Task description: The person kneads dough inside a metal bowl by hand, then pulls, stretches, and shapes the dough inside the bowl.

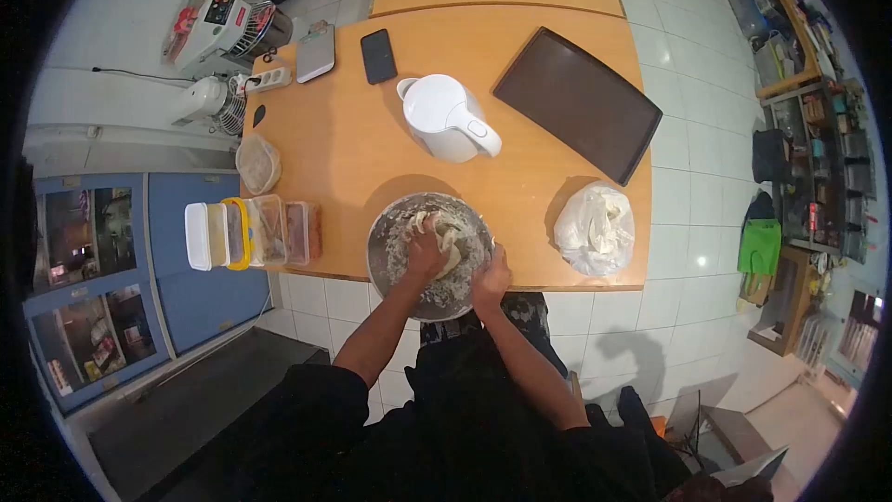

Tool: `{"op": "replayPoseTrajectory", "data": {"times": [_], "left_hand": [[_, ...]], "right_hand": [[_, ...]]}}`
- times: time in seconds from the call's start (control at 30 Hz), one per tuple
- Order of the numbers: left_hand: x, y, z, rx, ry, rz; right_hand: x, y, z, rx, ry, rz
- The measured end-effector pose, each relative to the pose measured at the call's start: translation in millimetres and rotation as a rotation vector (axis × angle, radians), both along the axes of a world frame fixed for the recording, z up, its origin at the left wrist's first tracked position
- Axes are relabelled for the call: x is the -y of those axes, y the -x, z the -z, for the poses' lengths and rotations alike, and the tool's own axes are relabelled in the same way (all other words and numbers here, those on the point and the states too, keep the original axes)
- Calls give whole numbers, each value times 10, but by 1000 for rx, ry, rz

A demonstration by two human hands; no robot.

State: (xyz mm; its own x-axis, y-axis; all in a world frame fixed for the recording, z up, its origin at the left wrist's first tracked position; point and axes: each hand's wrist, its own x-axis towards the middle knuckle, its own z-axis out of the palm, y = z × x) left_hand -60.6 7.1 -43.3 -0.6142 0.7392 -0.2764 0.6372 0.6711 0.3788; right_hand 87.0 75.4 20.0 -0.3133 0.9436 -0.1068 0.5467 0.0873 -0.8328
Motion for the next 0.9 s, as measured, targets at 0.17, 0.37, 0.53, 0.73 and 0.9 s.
{"op": "replayPoseTrajectory", "data": {"times": [0.17,0.37,0.53,0.73,0.9], "left_hand": [[138,-372,-321,-12,144,117],[287,-624,-954,291,283,96],[459,-582,-1029,329,260,91],[482,-435,-769,-151,97,-80],[345,-517,-283,142,182,-81]], "right_hand": [[-21,38,-13,13,-50,-3],[-6,14,16,17,32,10],[-4,-36,50,24,91,-29],[18,-46,-37,60,40,-8],[63,1,-51,4,-3,29]]}}
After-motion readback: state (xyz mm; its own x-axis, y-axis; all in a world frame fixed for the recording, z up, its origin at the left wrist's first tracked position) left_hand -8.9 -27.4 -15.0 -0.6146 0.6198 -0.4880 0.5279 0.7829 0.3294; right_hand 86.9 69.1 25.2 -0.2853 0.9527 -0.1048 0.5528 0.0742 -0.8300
